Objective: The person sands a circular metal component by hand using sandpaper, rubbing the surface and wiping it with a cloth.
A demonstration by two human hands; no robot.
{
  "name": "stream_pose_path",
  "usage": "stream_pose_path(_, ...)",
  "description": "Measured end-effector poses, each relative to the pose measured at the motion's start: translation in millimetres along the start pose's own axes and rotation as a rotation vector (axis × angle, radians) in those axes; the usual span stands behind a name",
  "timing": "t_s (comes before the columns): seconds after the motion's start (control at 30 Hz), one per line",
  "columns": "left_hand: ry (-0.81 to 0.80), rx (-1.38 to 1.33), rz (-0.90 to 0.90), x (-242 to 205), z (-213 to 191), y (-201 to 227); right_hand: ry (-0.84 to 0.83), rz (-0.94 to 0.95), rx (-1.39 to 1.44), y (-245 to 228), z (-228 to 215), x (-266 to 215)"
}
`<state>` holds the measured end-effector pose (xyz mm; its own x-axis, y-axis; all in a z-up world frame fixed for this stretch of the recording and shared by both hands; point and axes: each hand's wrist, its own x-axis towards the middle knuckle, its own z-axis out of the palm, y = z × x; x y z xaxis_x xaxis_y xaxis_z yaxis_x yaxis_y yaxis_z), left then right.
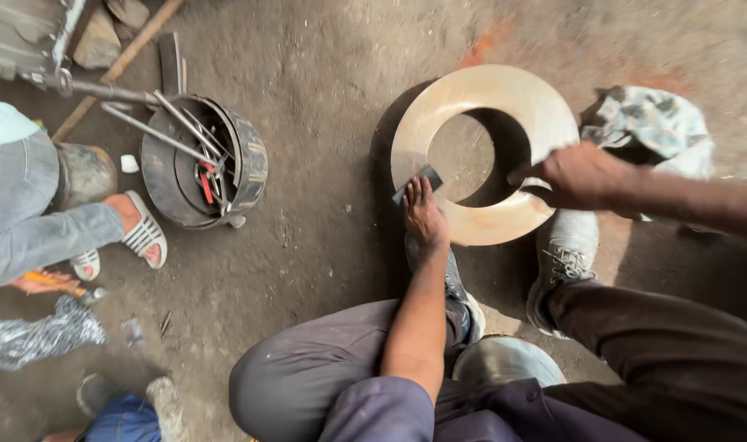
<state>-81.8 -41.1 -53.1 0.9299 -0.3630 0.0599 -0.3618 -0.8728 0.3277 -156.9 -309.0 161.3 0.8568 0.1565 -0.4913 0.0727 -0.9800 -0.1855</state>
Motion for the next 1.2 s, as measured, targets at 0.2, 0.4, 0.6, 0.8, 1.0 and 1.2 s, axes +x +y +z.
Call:
stream_pose_path(0.2,0.186,0.007,-0.058,101,14,22,0.323,-0.049,0.604,6,67,-1)
stream_pose_path(0.4,0.195,-0.325,0.152,194,108,133,0.249,0.143,0.549,42,74,-36)
stream_pose_path(0.6,0.263,-0.257,0.422,172,120,148,0.291,0.149,0.608,42,65,-29)
stream_pose_path(0.8,0.287,-0.257,0.108,113,15,38,0.322,0.203,0.731,46,81,-52)
stream_pose_path(1.0,0.388,-0.039,-0.207,119,32,46,0.392,0.318,0.702,58,92,-58)
stream_pose_path(1.2,0.007,-0.589,-0.021,162,80,164,0.443,0.294,0.742,56,82,-39)
